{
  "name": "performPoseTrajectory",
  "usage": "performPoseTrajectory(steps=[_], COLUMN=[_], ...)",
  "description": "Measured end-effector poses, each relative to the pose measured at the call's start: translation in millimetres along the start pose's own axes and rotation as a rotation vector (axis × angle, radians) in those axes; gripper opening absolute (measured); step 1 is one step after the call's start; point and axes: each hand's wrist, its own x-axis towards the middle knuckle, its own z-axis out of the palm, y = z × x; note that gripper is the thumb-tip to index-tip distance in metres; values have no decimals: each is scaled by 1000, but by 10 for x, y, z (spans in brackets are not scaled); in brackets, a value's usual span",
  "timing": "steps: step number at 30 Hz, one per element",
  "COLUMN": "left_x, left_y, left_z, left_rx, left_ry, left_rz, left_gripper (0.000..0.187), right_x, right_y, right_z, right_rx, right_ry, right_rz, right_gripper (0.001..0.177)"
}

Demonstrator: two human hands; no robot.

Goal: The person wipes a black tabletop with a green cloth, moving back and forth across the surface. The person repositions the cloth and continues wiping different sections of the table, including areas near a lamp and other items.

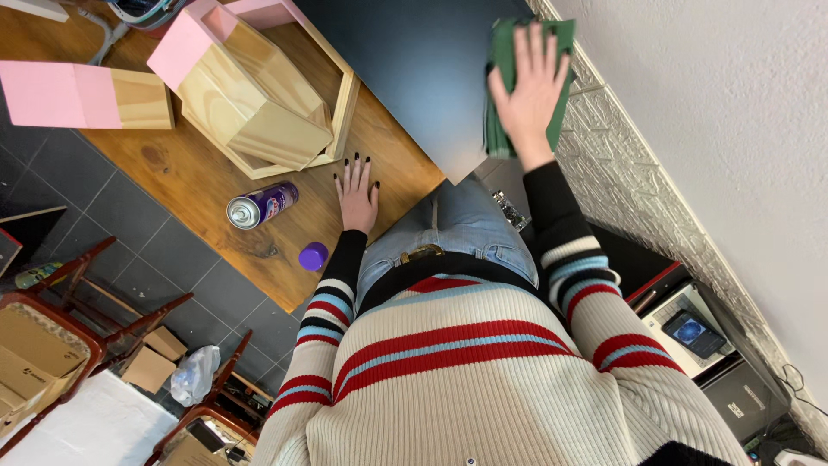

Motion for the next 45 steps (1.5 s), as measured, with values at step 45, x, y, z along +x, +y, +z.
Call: performPoseTrajectory(steps=[45], left_x=[8], left_y=[-137], left_z=[26], left_rx=[47], left_ry=[-149], left_rz=[-29], left_gripper=[57], right_x=[127], right_y=[138], right_z=[95], right_rx=[47], right_ry=[51], right_rz=[-239], right_gripper=[64])
